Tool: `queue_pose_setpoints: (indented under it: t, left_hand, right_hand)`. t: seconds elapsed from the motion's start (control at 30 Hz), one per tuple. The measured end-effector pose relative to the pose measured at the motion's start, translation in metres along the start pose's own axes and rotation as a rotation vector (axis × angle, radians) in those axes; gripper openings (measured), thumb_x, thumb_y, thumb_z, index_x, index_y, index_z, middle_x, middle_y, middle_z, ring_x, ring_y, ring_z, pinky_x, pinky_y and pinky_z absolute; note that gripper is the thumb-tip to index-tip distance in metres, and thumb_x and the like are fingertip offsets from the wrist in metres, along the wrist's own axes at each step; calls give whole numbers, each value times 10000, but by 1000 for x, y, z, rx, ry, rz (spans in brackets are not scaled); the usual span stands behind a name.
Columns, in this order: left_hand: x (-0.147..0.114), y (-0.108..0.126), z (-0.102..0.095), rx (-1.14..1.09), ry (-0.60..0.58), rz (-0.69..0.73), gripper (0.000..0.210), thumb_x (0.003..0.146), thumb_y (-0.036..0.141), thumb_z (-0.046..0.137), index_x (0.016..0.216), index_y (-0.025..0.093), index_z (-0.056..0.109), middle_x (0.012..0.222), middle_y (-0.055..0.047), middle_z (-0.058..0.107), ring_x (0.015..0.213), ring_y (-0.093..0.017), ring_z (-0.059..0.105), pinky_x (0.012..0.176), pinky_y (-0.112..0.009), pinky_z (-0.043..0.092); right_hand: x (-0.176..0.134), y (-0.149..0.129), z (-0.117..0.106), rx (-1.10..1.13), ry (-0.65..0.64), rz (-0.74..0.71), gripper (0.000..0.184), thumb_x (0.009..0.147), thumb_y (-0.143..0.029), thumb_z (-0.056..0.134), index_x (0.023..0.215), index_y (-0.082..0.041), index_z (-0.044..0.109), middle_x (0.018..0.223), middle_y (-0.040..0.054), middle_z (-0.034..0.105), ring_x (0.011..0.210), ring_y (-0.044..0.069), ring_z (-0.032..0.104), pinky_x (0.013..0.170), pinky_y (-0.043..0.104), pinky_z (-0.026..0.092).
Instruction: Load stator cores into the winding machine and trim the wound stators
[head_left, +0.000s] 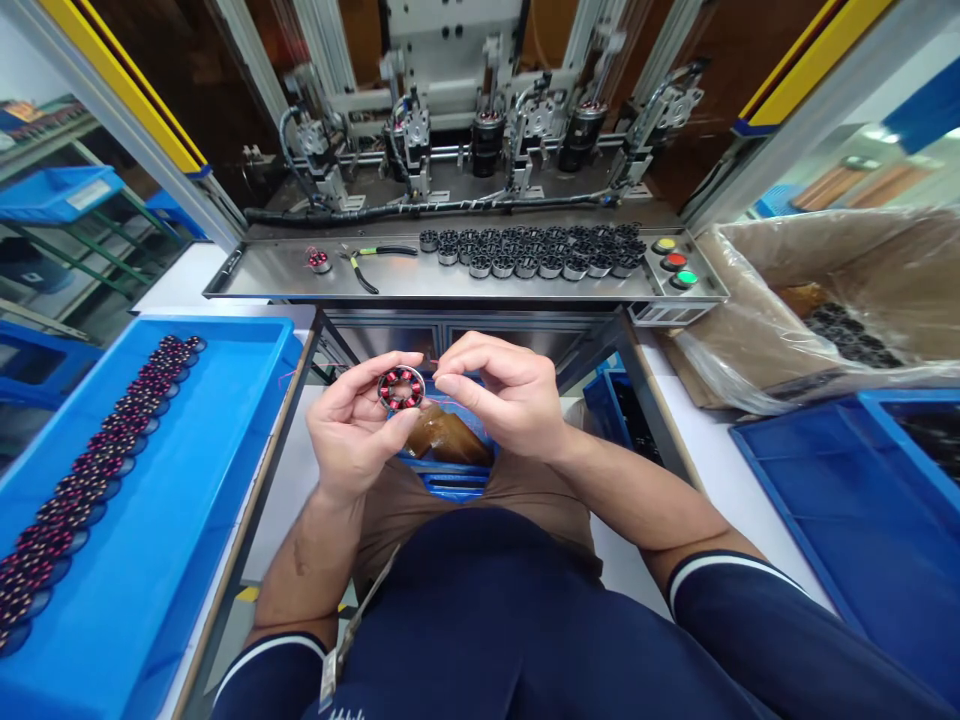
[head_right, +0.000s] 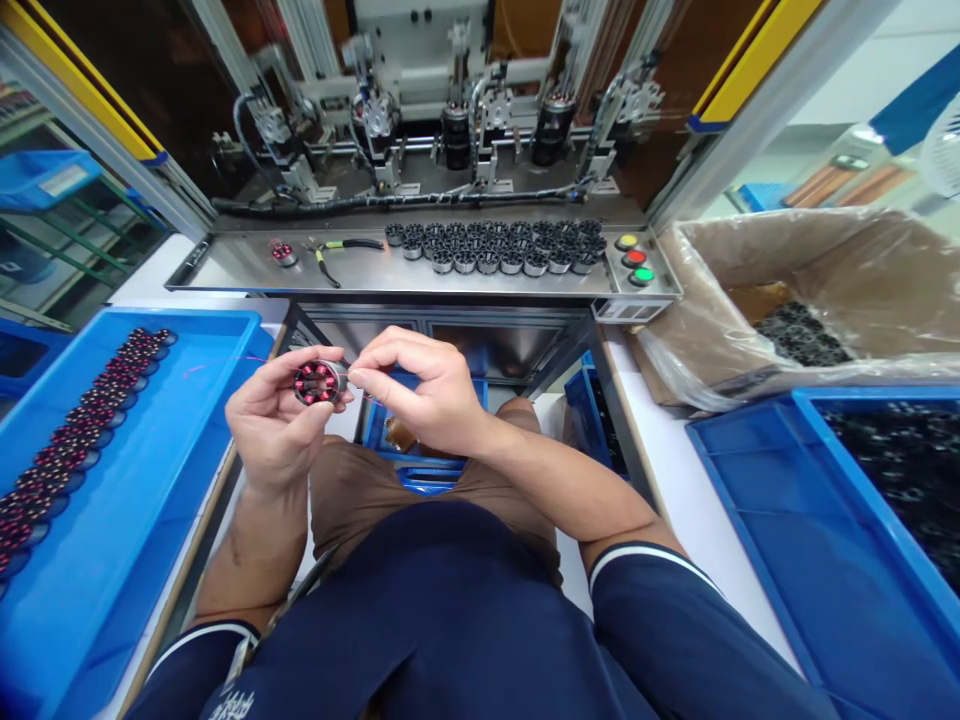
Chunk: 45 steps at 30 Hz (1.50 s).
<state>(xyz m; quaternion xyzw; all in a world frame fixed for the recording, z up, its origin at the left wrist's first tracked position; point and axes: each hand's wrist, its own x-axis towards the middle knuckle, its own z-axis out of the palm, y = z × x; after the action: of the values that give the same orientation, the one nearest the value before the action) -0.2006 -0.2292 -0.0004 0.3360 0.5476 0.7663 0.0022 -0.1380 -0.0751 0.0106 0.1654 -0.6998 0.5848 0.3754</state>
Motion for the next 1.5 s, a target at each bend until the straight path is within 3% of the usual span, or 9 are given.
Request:
queue_pose_setpoints:
  t: [0.13,0.37,0.43,0.6,0.73,0.87,1.1,1.27,1.5]
  left_hand:
    - [-1,0,3,12,53,57,425,701,133,832,1107,209,735,1045,-49,783,748,-119,739,673,-198,622]
    - [-3,1,8,113,110,148,422,691,150,832,1098,195,729,1029,-59,788,724,-126,739,650,-209,623]
    - [-2,4,7,54,95,95,392,694,166,835,1070,185,730,1017,-70,790,712,-132,739,643,-215,623]
    - [0,12,6,-161,-13,-142,336,687,264,860,987,174,739,935,-81,795,617,-133,720,574,-215,610]
    - [-2,13,8,-225,-47,-240,371,633,312,893,951,185,751,886,-77,793,674,-180,749,619,-249,627]
    - [-4,14,9,-257,-64,-275,392,637,337,890,969,196,735,886,-86,792,740,-222,765,661,-302,641]
    - [-3,15,11,-239,-68,-280,375,657,321,887,976,193,735,877,-81,794,708,-201,761,606,-252,623]
    - [-3,16,14,-193,-19,-152,381,673,304,888,1009,208,735,996,-78,791,778,-177,765,707,-250,636]
    - [-6,14,18,-49,64,79,454,685,198,879,1109,239,722,1090,-55,776,844,-149,759,757,-217,629]
  right_hand:
    - [-8,-7,6,41,26,50,106,874,-131,684,778,-174,677,751,11,681,716,119,632,696,282,530]
    - [-13,-11,8,94,-9,14,70,893,-154,690,824,-169,692,781,29,686,743,126,642,706,285,543]
    - [-10,-6,1,85,-35,-22,34,868,-198,735,876,-175,712,796,29,684,759,134,646,718,297,550]
    - [10,2,-22,-27,-143,-194,392,775,-293,834,1143,-236,711,1014,55,670,974,181,646,837,366,571]
    - [24,-3,-24,-123,-331,-326,281,818,-286,792,1085,-223,730,1132,82,655,1081,186,626,880,370,574]
    - [28,-5,-21,-160,-379,-405,166,858,-302,752,1008,-232,739,1104,67,678,1066,185,635,896,395,571]
    - [19,-5,-15,-208,-217,-488,32,898,-237,710,913,-218,730,1028,63,721,958,176,666,811,373,581]
    - [4,-6,-7,-374,37,-547,93,920,-240,652,938,-279,734,910,31,721,824,171,667,666,343,570]
    - [-9,-14,6,-460,197,-490,270,865,-129,685,1111,-240,711,842,53,722,755,184,661,631,342,568]
